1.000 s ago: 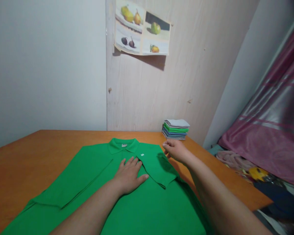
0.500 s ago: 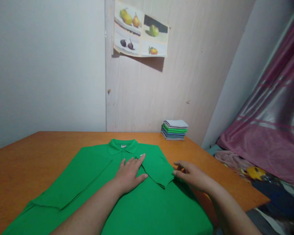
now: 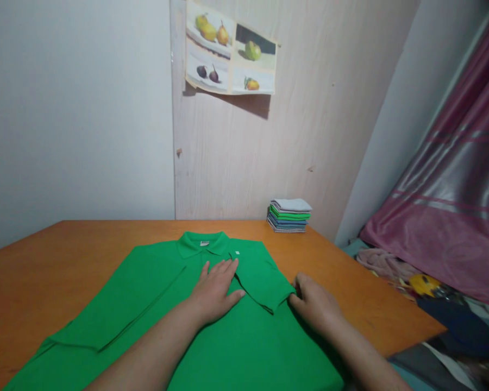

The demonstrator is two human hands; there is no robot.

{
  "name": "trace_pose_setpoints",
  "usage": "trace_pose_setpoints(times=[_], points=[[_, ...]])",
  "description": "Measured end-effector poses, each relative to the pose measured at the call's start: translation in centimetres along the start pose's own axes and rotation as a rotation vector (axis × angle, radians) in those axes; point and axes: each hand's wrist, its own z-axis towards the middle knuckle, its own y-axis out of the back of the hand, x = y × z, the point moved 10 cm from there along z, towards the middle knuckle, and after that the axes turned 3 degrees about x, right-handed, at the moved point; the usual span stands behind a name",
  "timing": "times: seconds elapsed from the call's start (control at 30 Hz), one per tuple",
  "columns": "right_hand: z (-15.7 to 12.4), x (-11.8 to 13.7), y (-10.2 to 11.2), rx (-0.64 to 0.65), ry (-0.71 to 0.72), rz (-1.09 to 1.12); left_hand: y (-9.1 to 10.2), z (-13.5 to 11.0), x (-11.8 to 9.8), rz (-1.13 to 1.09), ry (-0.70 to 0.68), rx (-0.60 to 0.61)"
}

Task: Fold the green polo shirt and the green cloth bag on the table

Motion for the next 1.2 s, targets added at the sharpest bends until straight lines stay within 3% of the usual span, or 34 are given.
trace_pose_setpoints(times=[0.27,0.5,0.77,0.93,1.07,1.2], points=[[-0.3,0.0,-0.4,-0.084,0.041,-0.094,0.9,-0.4,-0.5,0.043,0.029,-0.036],[-0.2,0.1,-0.5,-0.057,0.085,-0.092,1.8,-0.9,-1.3,0.09,0.009,-0.098],[-1.0,-0.3,0.2,-0.043,0.117,-0.151,2.2,-1.0,-1.8,0.146,-0.005,-0.102],[-0.9,-0.3,1.5,-0.075,0.107,-0.078,3.4,-1.2,-2.1,0.167,0.003,-0.191],[0.3,1.7,3.1,-0.157,0.124,0.049,2.1,-0.9,-3.0,0.06,-0.118,-0.143],[2.4,6.0,2.3,-0.103,0.23,0.116,-0.3,-0.6,-2.9,-0.028,-0.173,-0.004]])
